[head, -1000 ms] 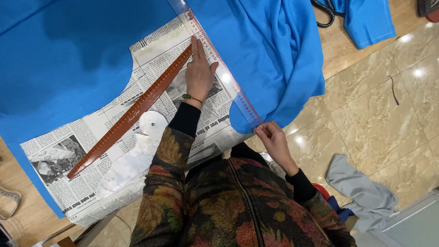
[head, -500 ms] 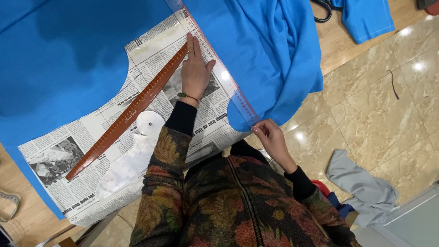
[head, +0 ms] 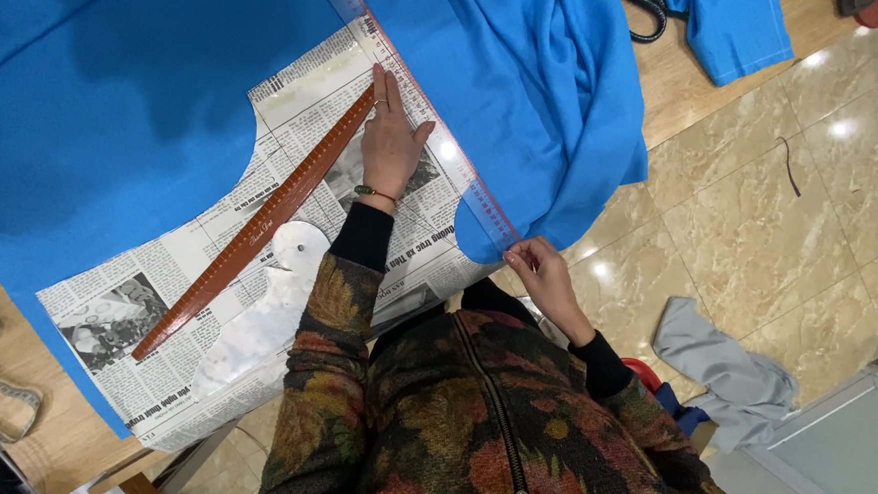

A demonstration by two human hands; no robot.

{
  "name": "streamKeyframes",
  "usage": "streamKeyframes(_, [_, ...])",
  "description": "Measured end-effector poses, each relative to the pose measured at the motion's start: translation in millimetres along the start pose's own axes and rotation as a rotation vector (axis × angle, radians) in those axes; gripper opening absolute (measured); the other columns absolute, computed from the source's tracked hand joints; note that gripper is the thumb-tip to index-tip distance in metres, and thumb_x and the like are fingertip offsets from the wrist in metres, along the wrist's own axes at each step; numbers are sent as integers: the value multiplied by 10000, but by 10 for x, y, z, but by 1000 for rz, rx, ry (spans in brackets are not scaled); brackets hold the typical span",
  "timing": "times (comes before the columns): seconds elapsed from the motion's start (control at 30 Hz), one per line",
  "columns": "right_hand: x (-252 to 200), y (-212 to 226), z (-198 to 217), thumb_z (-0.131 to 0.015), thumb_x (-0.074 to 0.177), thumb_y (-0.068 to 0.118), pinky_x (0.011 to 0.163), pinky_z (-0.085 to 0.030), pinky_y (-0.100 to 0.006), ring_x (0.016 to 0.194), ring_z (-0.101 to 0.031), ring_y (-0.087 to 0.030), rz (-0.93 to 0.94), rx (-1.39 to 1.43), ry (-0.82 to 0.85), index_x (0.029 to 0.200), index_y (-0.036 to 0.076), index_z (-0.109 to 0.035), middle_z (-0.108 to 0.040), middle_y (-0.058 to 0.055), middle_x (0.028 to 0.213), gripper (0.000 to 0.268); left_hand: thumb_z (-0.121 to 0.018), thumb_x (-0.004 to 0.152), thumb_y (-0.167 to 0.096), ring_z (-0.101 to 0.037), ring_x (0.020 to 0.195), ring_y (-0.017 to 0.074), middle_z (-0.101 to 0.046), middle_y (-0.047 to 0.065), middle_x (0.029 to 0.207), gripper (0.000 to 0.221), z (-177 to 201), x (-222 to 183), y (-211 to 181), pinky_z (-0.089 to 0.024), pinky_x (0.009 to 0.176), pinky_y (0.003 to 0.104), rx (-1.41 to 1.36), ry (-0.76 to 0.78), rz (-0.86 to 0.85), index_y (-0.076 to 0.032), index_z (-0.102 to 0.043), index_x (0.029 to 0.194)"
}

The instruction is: Aligning a paper pattern on blue fabric using a ruler and securing it with pins on a work table.

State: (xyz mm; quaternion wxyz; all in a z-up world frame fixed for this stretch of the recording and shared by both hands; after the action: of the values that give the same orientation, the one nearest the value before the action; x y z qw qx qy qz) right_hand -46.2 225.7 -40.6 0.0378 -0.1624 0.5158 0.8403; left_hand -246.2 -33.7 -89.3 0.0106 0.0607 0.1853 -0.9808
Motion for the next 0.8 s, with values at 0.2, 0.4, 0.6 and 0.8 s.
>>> streamKeyframes(0.2, [7, 14, 9, -680, 1040, 270, 704, -417, -285, 774, -498, -118, -17, -10, 2, 964, 134, -690, -602, -5, 915, 156, -702, 1056, -546, -723, 976, 405, 112, 85, 1721, 1009, 28, -6, -8, -561, 589, 411, -34, 6, -4, -17, -103, 1671])
streamKeyframes(0.4, [23, -13, 9, -692, 1034, 270, 693, -418, -283, 761, -500, -113, -6, -24, 2, 952, 138, -694, -604, 1, 891, 155, -739, 1033, -509, -719, 1004, 418, 109, 76, 1720, 1015, 112, -31, -46, -578, 645, 413, -54, 13, 9, -19, -118, 1668])
streamKeyframes(0.6, [17, 67, 24, -680, 1042, 252, 700, -426, -285, 778, -522, -118, 8, -30, 8, 950, 138, -682, -629, -6, 901, 146, -688, 1042, -605, -732, 1039, 393, 103, 106, 1718, 1022, 60, -18, -27, -571, 581, 370, 8, 14, -1, -53, -108, 1678])
streamKeyframes(0.8, [31, 50, 18, -683, 1037, 266, 700, -424, -285, 781, -521, -117, 6, -32, 10, 954, 134, -691, -628, -4, 899, 156, -676, 1041, -629, -732, 1056, 392, 107, 98, 1719, 1035, 44, -12, -21, -572, 586, 372, 26, 18, 2, -58, -95, 1680])
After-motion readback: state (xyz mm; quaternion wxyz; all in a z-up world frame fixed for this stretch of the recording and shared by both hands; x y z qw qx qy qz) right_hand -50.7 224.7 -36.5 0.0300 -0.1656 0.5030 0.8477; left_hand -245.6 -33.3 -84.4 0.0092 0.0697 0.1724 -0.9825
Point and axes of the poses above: each hand's wrist, its own x-axis towards the middle knuckle, its own z-axis out of the back of the hand, y = z × x, the point moved 7 cm from there along x, towards the middle knuckle
